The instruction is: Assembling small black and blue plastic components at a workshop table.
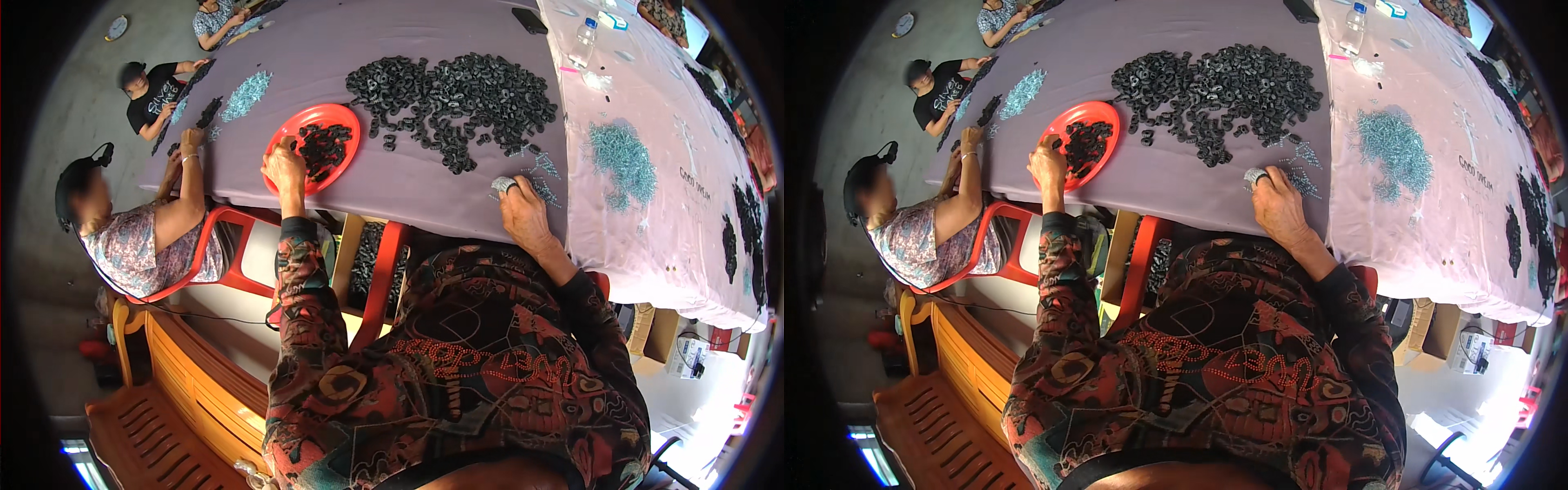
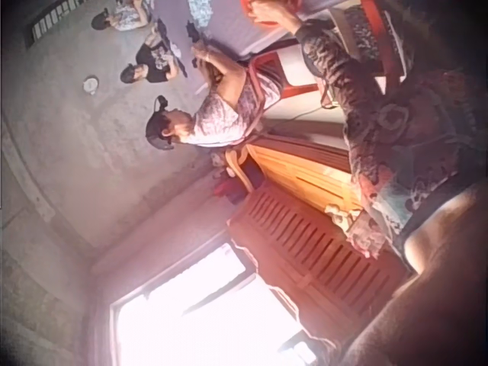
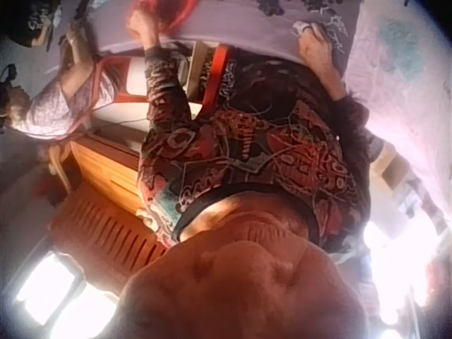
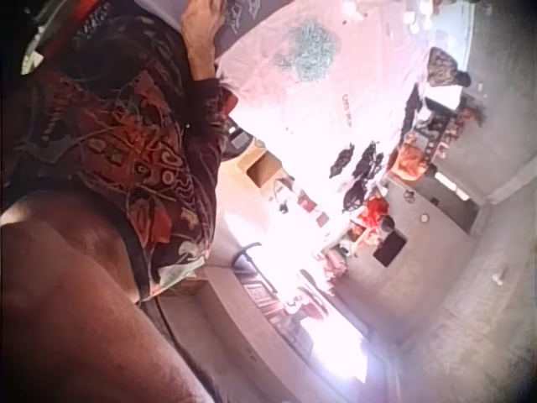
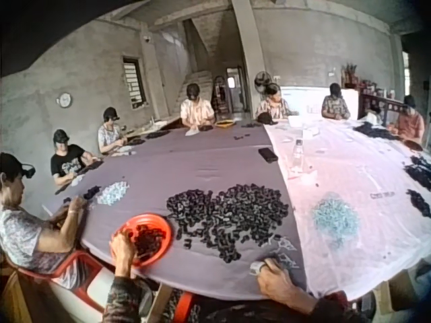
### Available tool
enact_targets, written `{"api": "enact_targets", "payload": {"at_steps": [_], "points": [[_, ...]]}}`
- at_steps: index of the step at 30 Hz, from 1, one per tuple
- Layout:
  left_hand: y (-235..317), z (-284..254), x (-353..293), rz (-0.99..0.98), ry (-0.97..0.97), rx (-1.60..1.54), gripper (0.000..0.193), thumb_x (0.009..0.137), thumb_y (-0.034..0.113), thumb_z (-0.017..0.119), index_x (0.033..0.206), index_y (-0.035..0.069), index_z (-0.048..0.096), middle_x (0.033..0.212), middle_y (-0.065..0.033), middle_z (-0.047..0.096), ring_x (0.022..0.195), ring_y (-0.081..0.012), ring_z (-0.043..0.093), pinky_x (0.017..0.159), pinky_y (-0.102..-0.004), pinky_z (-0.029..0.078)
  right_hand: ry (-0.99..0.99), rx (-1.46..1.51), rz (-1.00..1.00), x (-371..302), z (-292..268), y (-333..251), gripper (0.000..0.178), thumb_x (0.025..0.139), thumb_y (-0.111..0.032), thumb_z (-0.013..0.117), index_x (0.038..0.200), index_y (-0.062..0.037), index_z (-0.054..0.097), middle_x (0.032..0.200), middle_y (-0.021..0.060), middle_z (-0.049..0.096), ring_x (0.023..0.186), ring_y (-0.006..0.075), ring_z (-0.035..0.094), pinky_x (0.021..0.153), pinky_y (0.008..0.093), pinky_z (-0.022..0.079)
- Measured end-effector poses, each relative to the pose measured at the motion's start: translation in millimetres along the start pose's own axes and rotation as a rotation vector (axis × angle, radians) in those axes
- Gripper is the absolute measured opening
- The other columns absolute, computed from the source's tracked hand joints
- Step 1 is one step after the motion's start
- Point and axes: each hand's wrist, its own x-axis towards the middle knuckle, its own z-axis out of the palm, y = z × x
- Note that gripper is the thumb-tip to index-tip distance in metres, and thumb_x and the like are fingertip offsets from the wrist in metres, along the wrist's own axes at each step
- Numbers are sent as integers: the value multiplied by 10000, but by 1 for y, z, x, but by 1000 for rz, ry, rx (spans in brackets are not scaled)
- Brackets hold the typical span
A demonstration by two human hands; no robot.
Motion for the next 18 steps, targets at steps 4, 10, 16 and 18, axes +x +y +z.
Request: {"api": "enact_targets", "payload": {"at_steps": [4, 10, 16, 18], "points": [[-5, 9, 8, -22, -144, 79, 224, 757, 52, 520, 931, 159, 614, 876, -90, 654, 943, -313, 559, 790, -473, 403, 3, -46, -34, 2, 1, 1, 94, 759, -32, 564, 799, 26, 502, 898, 186, 505, 790, 351, 536, 685, 412, 468], [-10, 20, 6, 24, -176, 134, 173, 749, 86, 552, 906, 134, 604, 821, -91, 653, 927, -313, 561, 803, -477, 391, 5, -44, -42, 0, -1, -1, 99, 734, -18, 576, 795, 21, 508, 869, 158, 501, 787, 323, 534, 686, 395, 472], [13, -8, -4, 115, 114, 27, 218, 744, 133, 609, 947, 62, 570, 887, -115, 630, 902, -314, 554, 782, -473, 396, 49, -27, 15, -1, 1, -1, 102, 733, -25, 580, 793, 25, 516, 898, 165, 500, 803, 334, 539, 695, 406, 468], [41, -30, -14, 168, 201, -74, 194, 741, 120, 613, 920, 55, 572, 842, -113, 619, 843, -301, 557, 746, -456, 401, 50, -10, 19, -1, 1, 0, 93, 735, -24, 578, 790, 24, 520, 903, 173, 497, 799, 339, 537, 698, 409, 466]]}}
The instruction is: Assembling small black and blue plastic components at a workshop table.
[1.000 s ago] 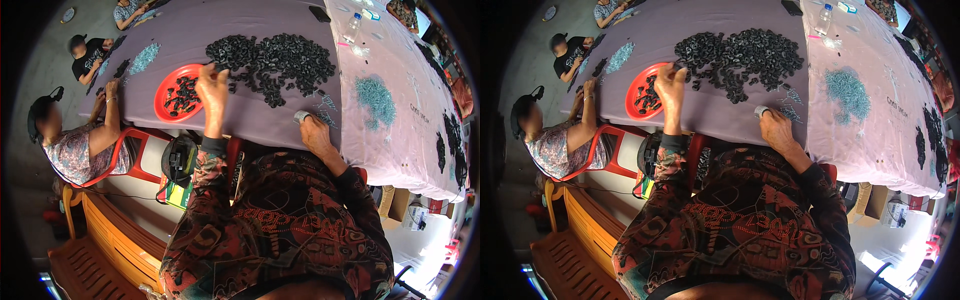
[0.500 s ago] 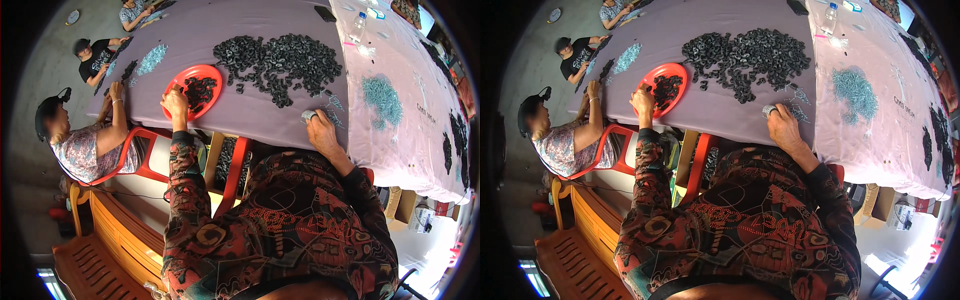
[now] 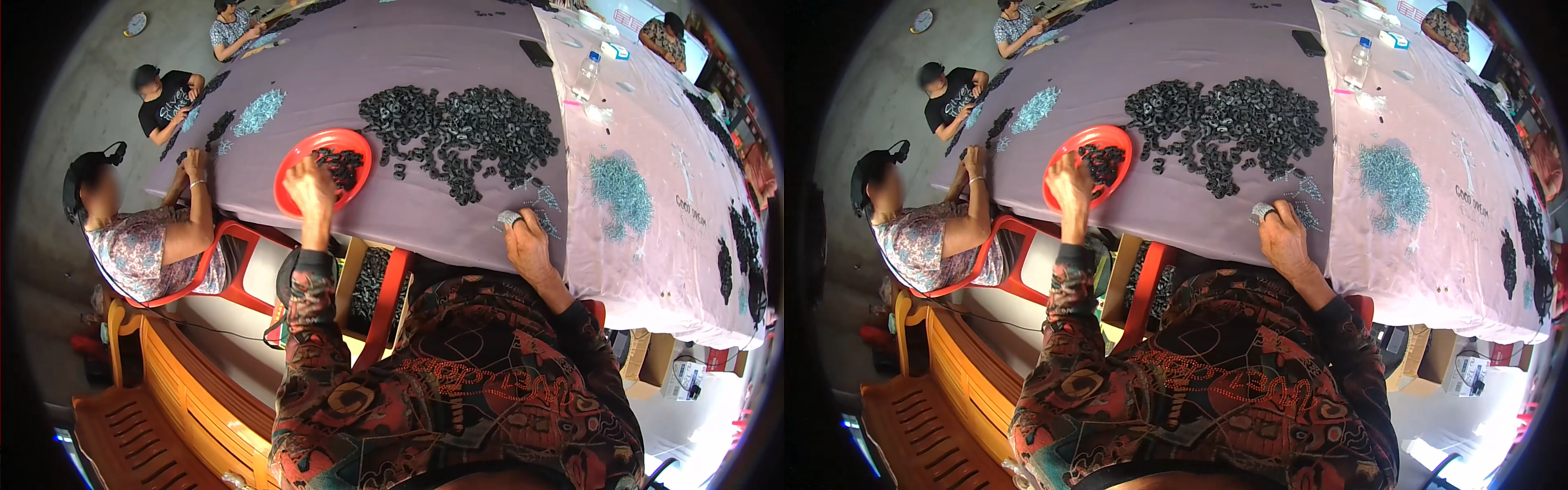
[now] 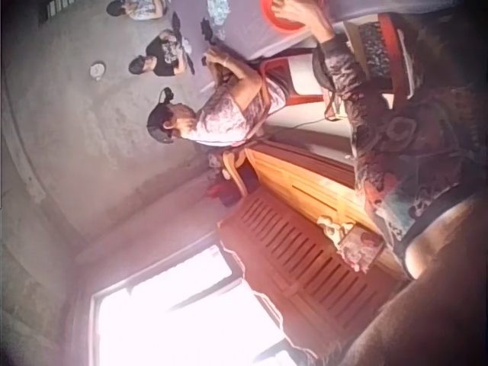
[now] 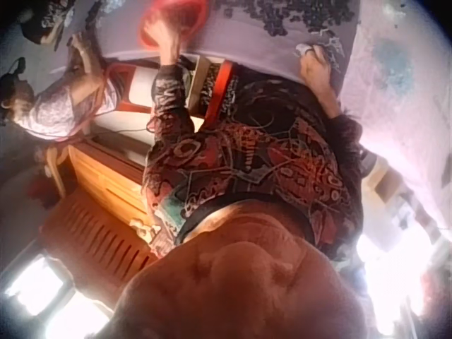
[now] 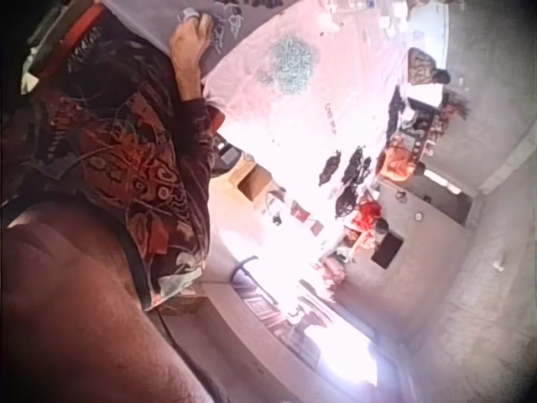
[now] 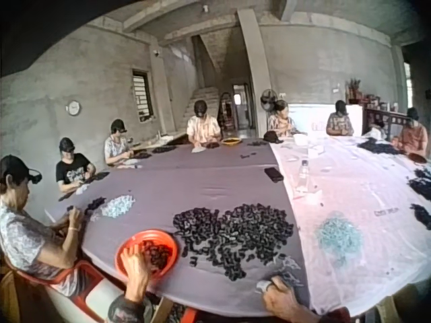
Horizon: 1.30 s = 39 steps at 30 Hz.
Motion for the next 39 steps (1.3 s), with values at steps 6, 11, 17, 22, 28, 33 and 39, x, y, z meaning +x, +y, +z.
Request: {"api": "enact_targets", "payload": {"at_steps": [6, 11, 17, 22, 28, 33, 39], "points": [[136, -74, -44, 471, 21, -683, 42, 728, 27, 592, 752, 45, 563, 622, -70, 505, 605, -237, 503, 558, -361, 401, 42, -2, 42, -1, 2, 2, 86, 756, -19, 564, 819, 31, 536, 917, 202, 504, 810, 363, 535, 706, 425, 461], [197, -97, -106, 765, -180, -1028, 134, 709, 41, 653, 830, 7, 607, 627, -59, 543, 615, -208, 541, 561, -336, 415, 116, 64, 130, -2, 3, 4, 119, 800, -23, 548, 891, 51, 535, 949, 247, 522, 803, 405, 544, 696, 441, 464], [194, -63, -131, 730, -293, -1091, 160, 703, 46, 662, 848, 9, 605, 625, -60, 536, 604, -208, 515, 590, -322, 419, 127, 84, 176, -1, -1, 1, 132, 818, -65, 579, 874, 44, 530, 898, 241, 539, 752, 397, 556, 642, 424, 467], [192, -57, -130, 755, -242, -1131, 178, 696, 25, 661, 858, -12, 600, 611, -54, 515, 591, -198, 500, 582, -323, 410, 97, 128, 156, 2, -2, -1, 170, 792, -97, 634, 776, 25, 516, 798, 199, 551, 669, 377, 553, 579, 424, 453], [188, -54, -128, 764, -161, -1088, 192, 678, 7, 652, 861, -18, 601, 568, -41, 482, 540, -183, 481, 540, -307, 401, 49, 120, 67, 4, -3, -1, 216, 769, -123, 669, 705, 10, 511, 685, 151, 547, 583, 334, 553, 513, 400, 449], [189, -50, -127, 763, -134, -1081, 205, 661, -1, 650, 860, -15, 601, 557, -32, 468, 510, -177, 472, 503, -307, 393, -9, 94, 57, 1, -4, -2, 236, 762, -130, 676, 676, -2, 498, 666, 143, 543, 558, 324, 551, 492, 394, 449], [188, -51, -126, 769, -132, -1070, 201, 659, 3, 659, 851, -23, 607, 574, -30, 477, 507, -173, 477, 490, -309, 397, 46, 74, 44, 2, -3, 0, 235, 767, -135, 667, 704, 7, 491, 713, 165, 550, 589, 343, 562, 507, 401, 459]]}}
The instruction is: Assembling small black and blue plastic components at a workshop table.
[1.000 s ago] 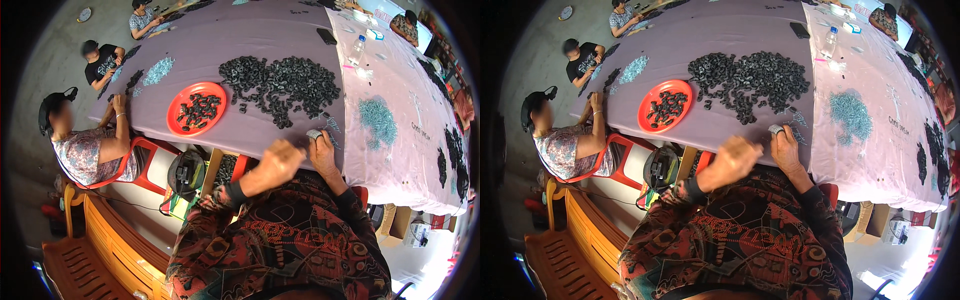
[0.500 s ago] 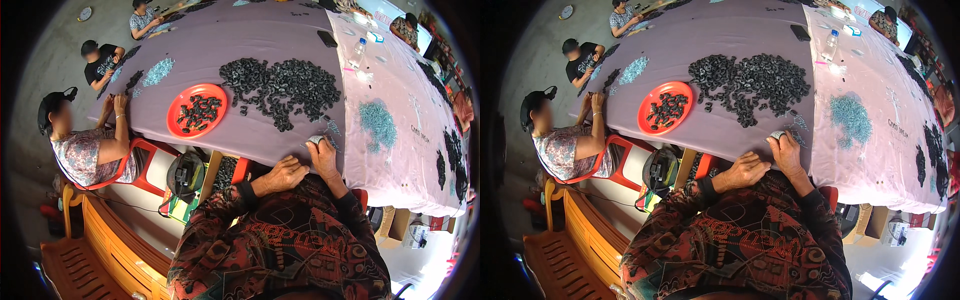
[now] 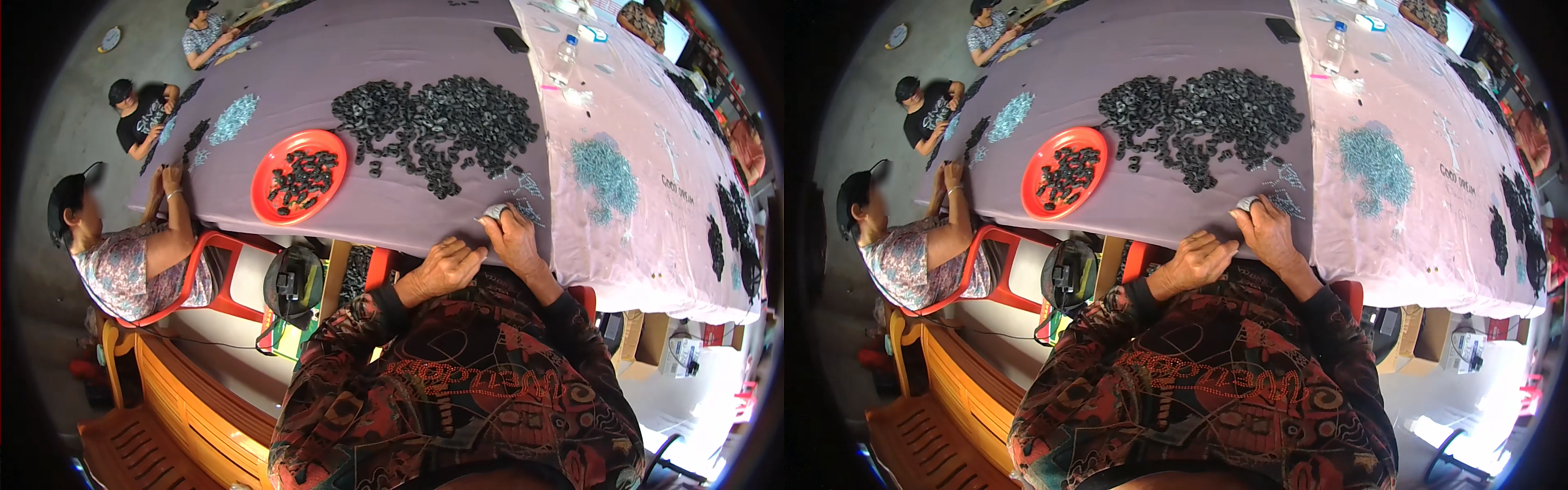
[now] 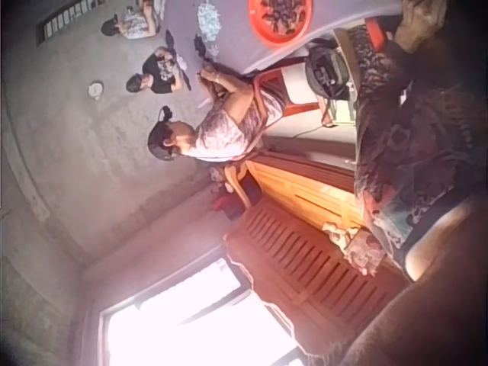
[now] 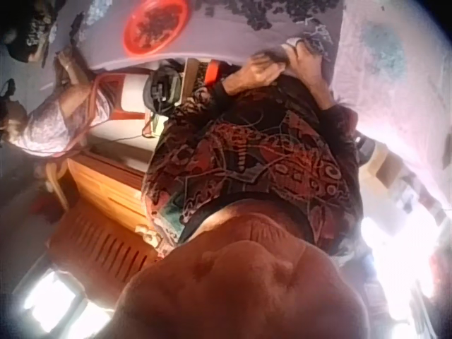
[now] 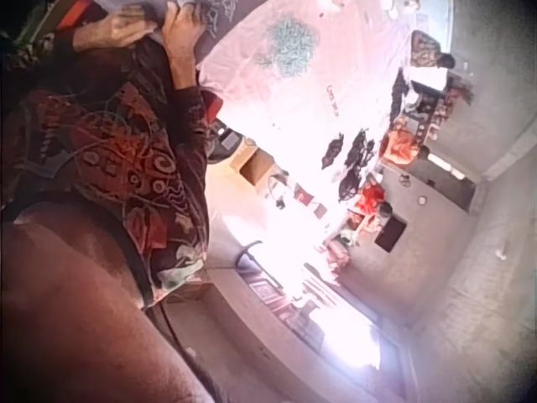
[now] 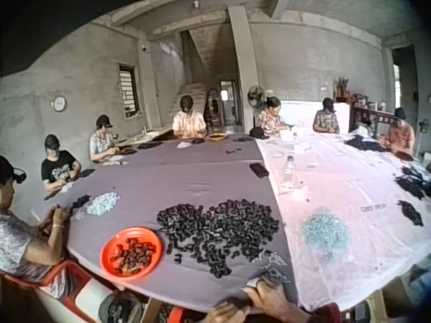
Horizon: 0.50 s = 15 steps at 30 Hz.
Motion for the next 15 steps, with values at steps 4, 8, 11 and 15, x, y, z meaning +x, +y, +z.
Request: {"api": "enact_targets", "payload": {"at_steps": [4, 8, 11, 15], "points": [[1, -2, 3, -19, -17, 6, 197, 676, 5, 637, 864, -38, 600, 578, -48, 491, 536, -185, 491, 529, -313, 403, 11, 6, 24, -2, -3, -7, 214, 776, -121, 649, 729, 15, 490, 776, 185, 555, 626, 353, 569, 535, 406, 472], [3, -8, 7, 7, -36, 15, 238, 667, 0, 642, 898, -45, 606, 576, -41, 470, 535, -179, 475, 529, -312, 401, 0, 6, 19, -6, -5, -14, 192, 770, -118, 648, 752, 13, 508, 799, 183, 557, 647, 335, 576, 549, 395, 482], [4, -13, 5, 7, -64, 48, 245, 658, 0, 648, 894, -48, 608, 572, -43, 460, 533, -179, 470, 531, -313, 405, 0, 9, -9, -11, -5, -16, 194, 752, -131, 665, 743, 1, 524, 794, 170, 557, 643, 319, 576, 540, 380, 482], [4, -29, -12, -36, -250, 0, 257, 670, 13, 637, 922, -31, 607, 610, -54, 471, 589, -190, 484, 585, -307, 420, -40, 19, -117, -24, -13, -23, 193, 752, -149, 675, 770, 10, 565, 776, 148, 564, 655, 309, 582, 555, 360, 485]]}}
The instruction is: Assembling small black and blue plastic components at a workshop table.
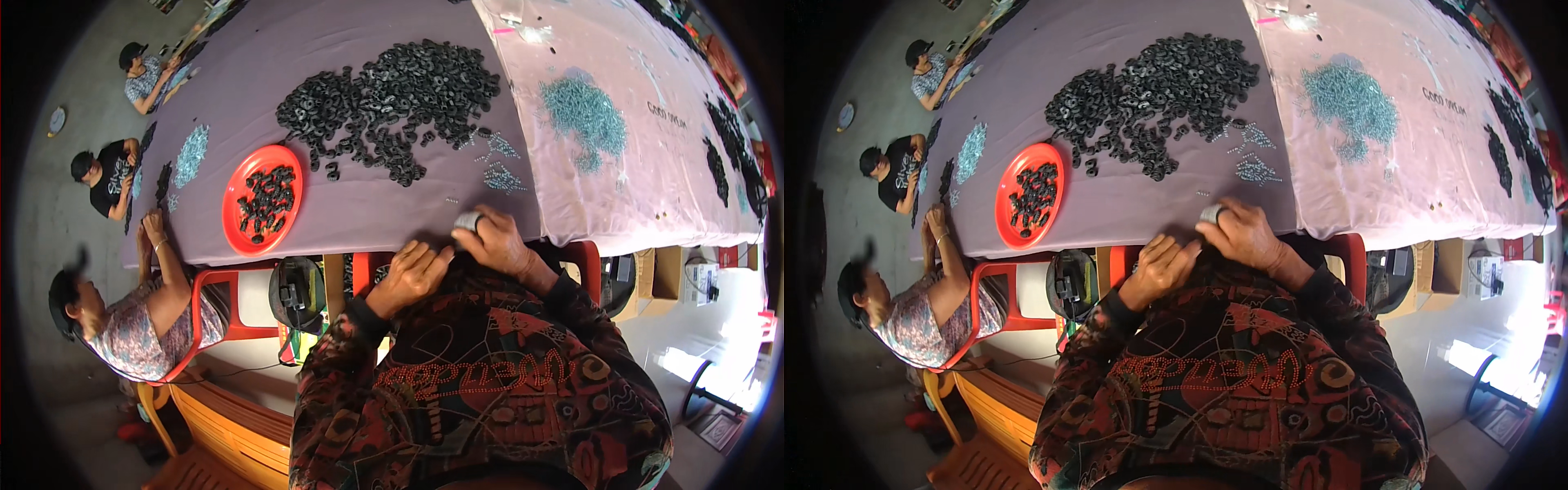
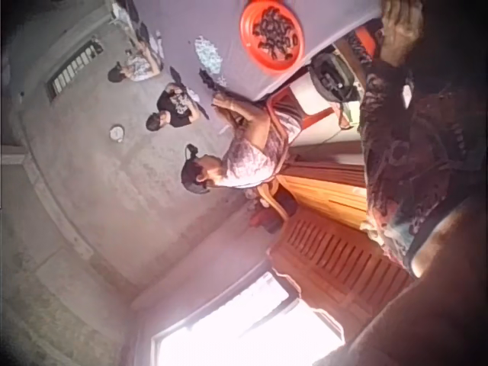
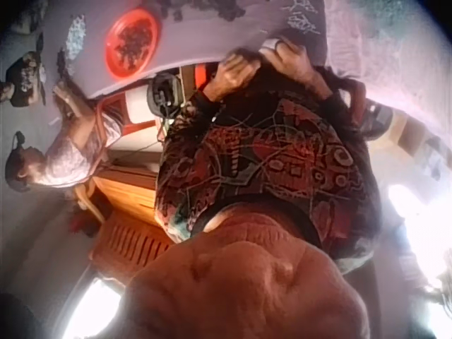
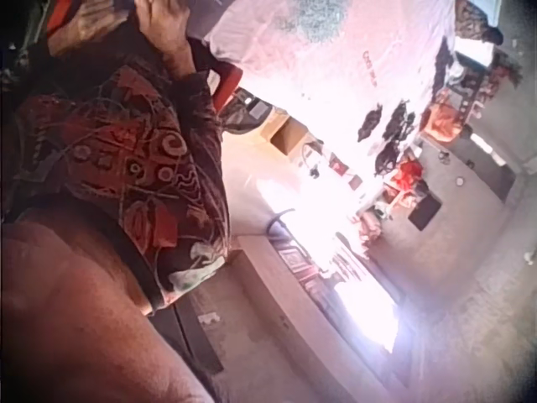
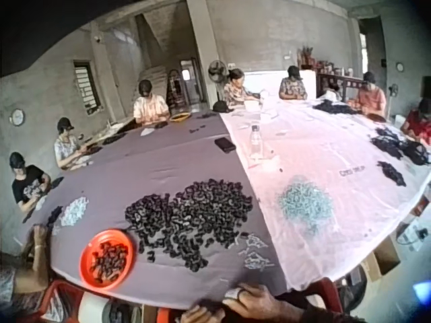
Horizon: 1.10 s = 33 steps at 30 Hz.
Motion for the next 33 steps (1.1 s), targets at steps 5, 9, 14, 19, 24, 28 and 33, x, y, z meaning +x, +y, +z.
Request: {"api": "enact_targets", "payload": {"at_steps": [5, 9, 14, 19, 24, 28, 33], "points": [[-10, -41, -51, -38, -476, -40, 312, 687, 75, 614, 989, 10, 573, 737, -68, 524, 734, -218, 520, 730, -363, 408, -485, 614, 261, -9, -13, -17, 186, 828, -174, 624, 783, -1, 570, 703, 119, 548, 589, 265, 564, 538, 356, 461], [-10, -51, -70, -126, -574, -54, 400, 659, 186, 623, 1016, 24, 542, 811, -103, 535, 852, -263, 520, 877, -429, 361, -696, 779, 502, -3, -18, -17, 214, 870, -183, 578, 777, 8, 550, 680, 90, 527, 584, 190, 558, 520, 338, 450], [-8, -46, -68, -204, -571, 65, 381, 655, 174, 617, 995, 14, 555, 953, -150, 544, 1033, -306, 482, 987, -486, 290, -701, 854, 546, -1, -23, -13, 216, 863, -192, 587, 805, 11, 543, 692, 84, 519, 637, 148, 522, 561, 304, 428], [-7, -46, -66, -105, -546, 147, 291, 674, 201, 603, 873, -6, 553, 869, -153, 541, 977, -313, 501, 976, -476, 303, -773, 901, 581, -6, -22, -7, 218, 872, -196, 569, 807, 10, 546, 786, 61, 565, 717, 112, 527, 603, 286, 436], [-7, -45, -67, -48, -829, 196, 223, 687, 185, 537, 834, 18, 557, 779, -108, 533, 822, -257, 526, 838, -382, 376, -655, 1096, 618, -10, -18, -7, 193, 889, -181, 548, 916, 9, 568, 866, 53, 588, 678, 80, 502, 592, 248, 419], [-6, -43, -68, -5, -793, 320, 191, 698, 174, 506, 817, 35, 563, 756, -85, 522, 802, -239, 530, 814, -340, 384, -878, 1034, 772, 0, -31, -1, 252, 908, -192, 520, 1051, 11, 561, 990, 79, 579, 706, 92, 500, 613, 228, 408], [-7, -36, -79, -111, -884, 256, 297, 720, 186, 511, 928, -20, 559, 901, -118, 522, 901, -247, 510, 881, -371, 359, -670, 1216, 683, 5, -56, 0, 201, 900, -207, 534, 1001, -38, 576, 894, 41, 587, 797, 84, 533, 643, 264, 440]]}}
